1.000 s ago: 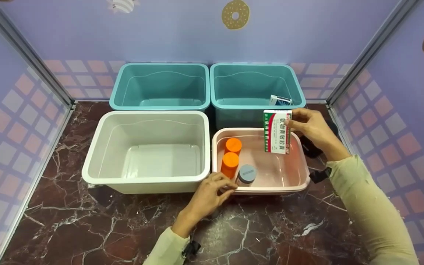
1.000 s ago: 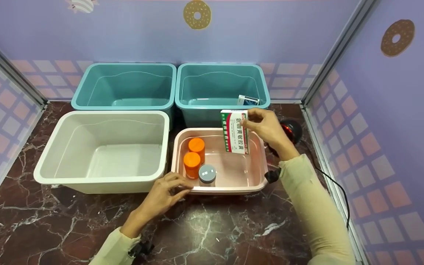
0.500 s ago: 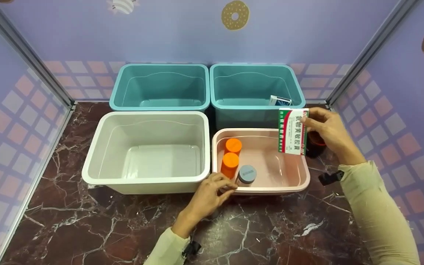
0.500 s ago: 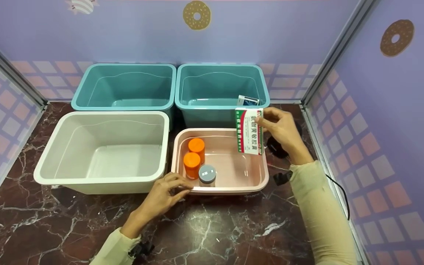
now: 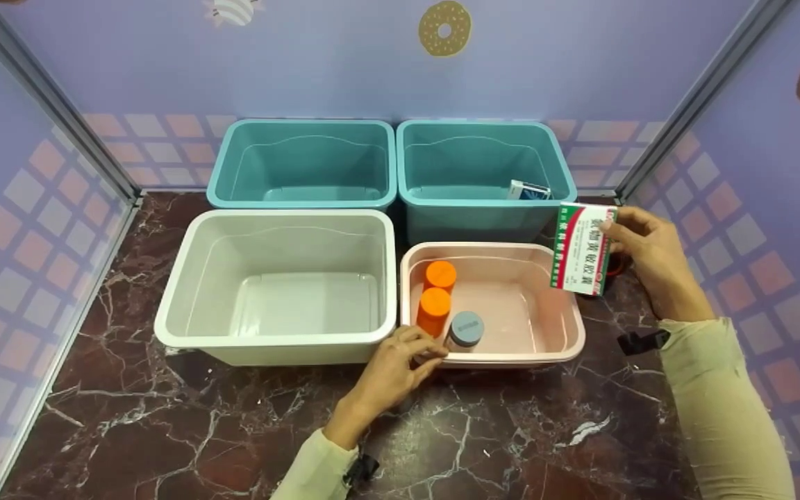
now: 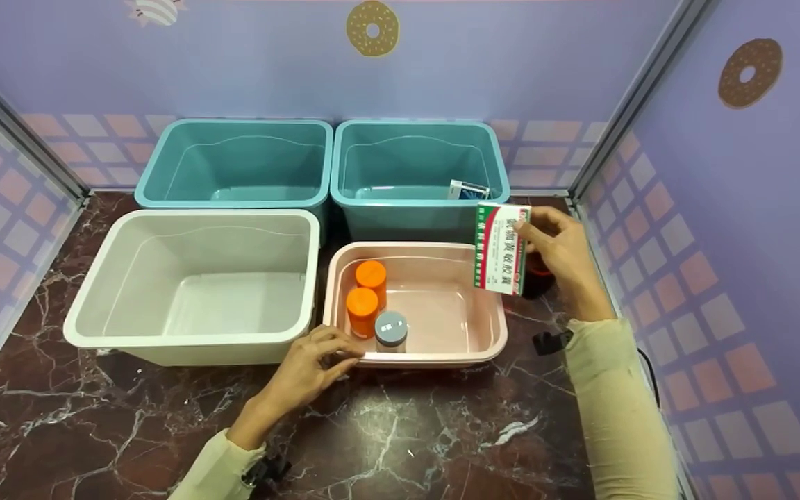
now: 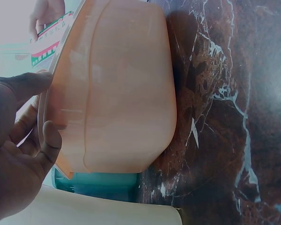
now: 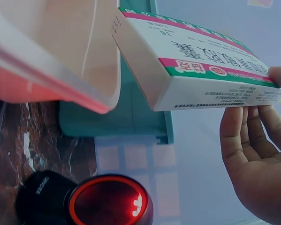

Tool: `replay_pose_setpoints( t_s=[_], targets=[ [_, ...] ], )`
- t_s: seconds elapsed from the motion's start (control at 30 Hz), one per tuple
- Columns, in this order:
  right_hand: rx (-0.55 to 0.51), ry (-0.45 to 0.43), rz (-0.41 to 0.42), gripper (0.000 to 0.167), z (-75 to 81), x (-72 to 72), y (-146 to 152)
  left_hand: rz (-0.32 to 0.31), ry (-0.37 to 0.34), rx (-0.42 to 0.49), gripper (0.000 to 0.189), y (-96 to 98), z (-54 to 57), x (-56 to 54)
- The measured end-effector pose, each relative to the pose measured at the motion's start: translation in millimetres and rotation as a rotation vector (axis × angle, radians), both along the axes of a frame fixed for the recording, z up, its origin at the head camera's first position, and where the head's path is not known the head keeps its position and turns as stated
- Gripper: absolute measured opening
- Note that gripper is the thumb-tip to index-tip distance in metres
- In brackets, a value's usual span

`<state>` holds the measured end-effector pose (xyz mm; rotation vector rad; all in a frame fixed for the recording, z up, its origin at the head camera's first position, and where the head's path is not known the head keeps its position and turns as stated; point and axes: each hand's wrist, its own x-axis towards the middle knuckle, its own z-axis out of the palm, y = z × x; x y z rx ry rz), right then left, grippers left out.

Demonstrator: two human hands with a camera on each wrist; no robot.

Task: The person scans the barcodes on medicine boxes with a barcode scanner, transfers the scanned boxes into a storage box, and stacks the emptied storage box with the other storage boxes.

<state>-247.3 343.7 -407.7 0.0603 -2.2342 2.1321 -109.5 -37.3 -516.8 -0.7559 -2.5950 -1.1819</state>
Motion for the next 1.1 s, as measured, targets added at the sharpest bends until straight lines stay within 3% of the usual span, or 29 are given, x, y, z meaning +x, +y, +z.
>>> replay_pose_setpoints(
  t_s=[0.3, 0.63, 1.1],
  targets=[
    [-0.022, 0.014, -0.05, 0.009, -5.2, 3.1, 20, -0.003, -0.023, 0.006, 0.012, 0.3, 1.4, 1.4],
    [-0.047, -0.039, -0.086, 0.01, -18.9, 4.3, 39, -0.003, -0.026, -0.005, 0.012, -0.2, 3.2, 1.3],
    [0.09, -0.128, -0.126, 0.009, -43.8, 7.0, 51, 0.0, -0.05, -0.018, 0.012, 0.1, 4.3, 1.8]
  ],
)
